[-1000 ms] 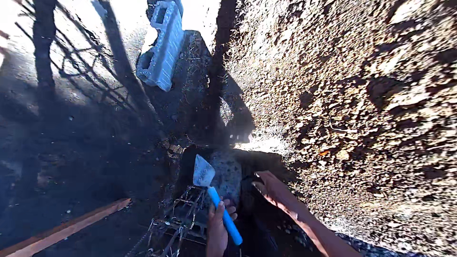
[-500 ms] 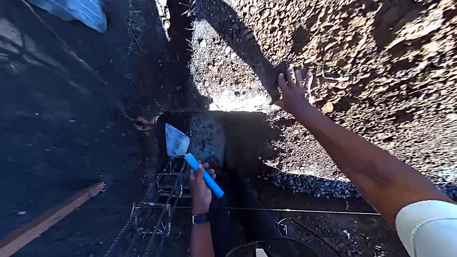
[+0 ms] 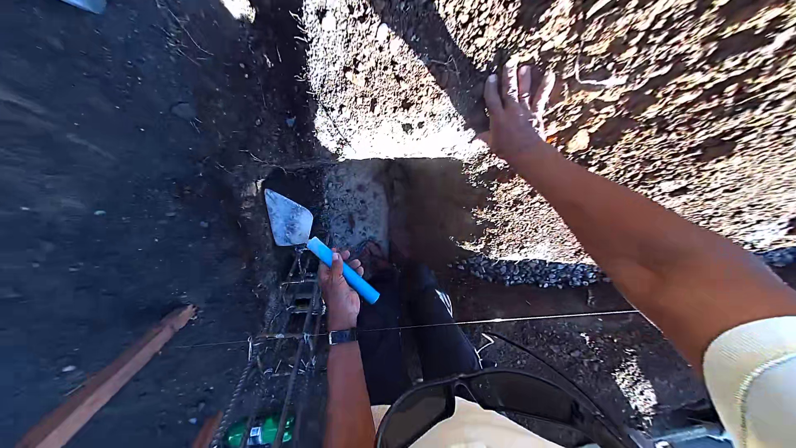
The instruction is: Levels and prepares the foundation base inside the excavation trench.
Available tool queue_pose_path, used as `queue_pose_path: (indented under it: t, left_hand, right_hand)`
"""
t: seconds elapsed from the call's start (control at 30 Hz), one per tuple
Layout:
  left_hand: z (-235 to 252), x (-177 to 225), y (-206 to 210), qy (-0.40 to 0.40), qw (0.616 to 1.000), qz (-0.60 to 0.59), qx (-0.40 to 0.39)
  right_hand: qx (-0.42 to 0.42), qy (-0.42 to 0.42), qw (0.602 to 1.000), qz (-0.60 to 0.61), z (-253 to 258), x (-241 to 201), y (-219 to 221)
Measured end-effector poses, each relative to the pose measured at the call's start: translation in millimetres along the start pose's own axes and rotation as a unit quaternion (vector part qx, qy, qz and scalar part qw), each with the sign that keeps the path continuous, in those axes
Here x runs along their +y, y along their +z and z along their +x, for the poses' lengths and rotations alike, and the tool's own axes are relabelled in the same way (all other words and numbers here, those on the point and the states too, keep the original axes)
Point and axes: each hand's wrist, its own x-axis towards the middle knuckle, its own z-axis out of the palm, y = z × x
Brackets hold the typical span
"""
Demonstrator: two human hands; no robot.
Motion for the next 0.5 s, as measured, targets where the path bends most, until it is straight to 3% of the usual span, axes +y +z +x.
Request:
queue_pose_path:
  t: [0.3, 0.5]
  left_hand:
    - [6, -15, -30, -0.038, 0.997, 0.063, 0.007]
    - [-30, -32, -30, -0.109, 0.982, 0.14, -0.069]
  right_hand:
    - [-0.04, 0.011, 0.999, 0.007, 0, -4, -7]
    - [-0.07, 0.038, 0.995, 0.055, 4, -1, -3]
